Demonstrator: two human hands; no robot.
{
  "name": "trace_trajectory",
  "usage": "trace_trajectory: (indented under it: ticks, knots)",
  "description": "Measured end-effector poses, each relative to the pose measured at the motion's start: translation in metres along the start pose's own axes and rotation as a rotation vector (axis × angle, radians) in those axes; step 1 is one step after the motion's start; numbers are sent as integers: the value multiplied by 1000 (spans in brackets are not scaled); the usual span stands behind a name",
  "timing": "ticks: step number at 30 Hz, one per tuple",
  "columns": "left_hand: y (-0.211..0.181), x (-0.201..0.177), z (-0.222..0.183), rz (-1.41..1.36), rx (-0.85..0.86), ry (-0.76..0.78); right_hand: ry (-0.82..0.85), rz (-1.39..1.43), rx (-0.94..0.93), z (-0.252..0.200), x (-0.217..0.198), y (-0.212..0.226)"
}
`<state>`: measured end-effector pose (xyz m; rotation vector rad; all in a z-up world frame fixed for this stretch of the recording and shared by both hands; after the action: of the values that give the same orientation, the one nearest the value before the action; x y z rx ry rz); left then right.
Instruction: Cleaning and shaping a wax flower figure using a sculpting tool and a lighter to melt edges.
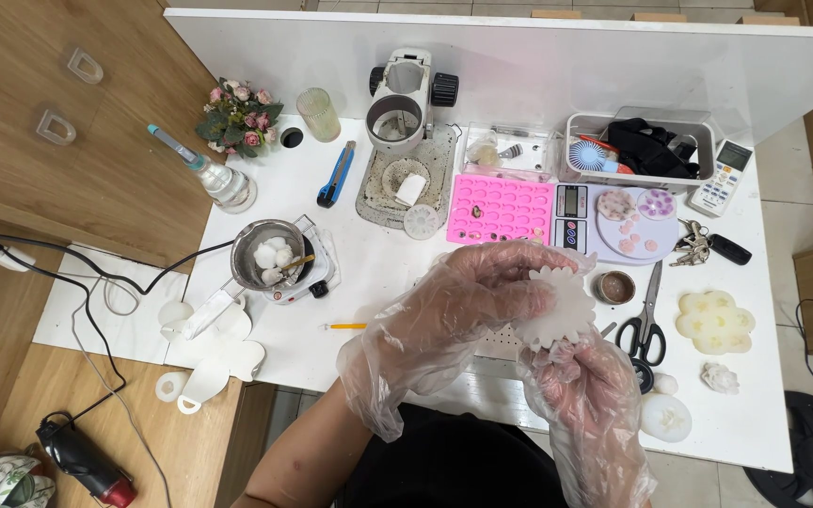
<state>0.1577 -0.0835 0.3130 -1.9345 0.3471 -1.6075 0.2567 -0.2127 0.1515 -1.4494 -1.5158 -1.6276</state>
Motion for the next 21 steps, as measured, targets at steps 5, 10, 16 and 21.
trace_trajectory:
  ticks: [5,10,16,21]
  knots:
    - [-15,18,-7,60,38,4,173,68,-35,-1,2,1]
    - [-21,29,-20,102,86,77,-79,-121,-41,0,-11,3]
    - [-8,22,-20,49,6,91,-167,-239,-61,-7,-31,11]
    - [-7,18,-17,78,4,121,-285,-419,-87,-8,-9,20]
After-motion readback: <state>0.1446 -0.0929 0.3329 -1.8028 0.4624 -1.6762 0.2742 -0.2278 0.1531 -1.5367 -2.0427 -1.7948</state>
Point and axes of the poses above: each hand's wrist, its own z-axis towards the middle knuckle, its own x-axis out of the palm, y = z × x, the point moved 8 cm from there along z, towards the middle knuckle, and after that the axes turned 15 degrees about -z, right-handed, at the moved point
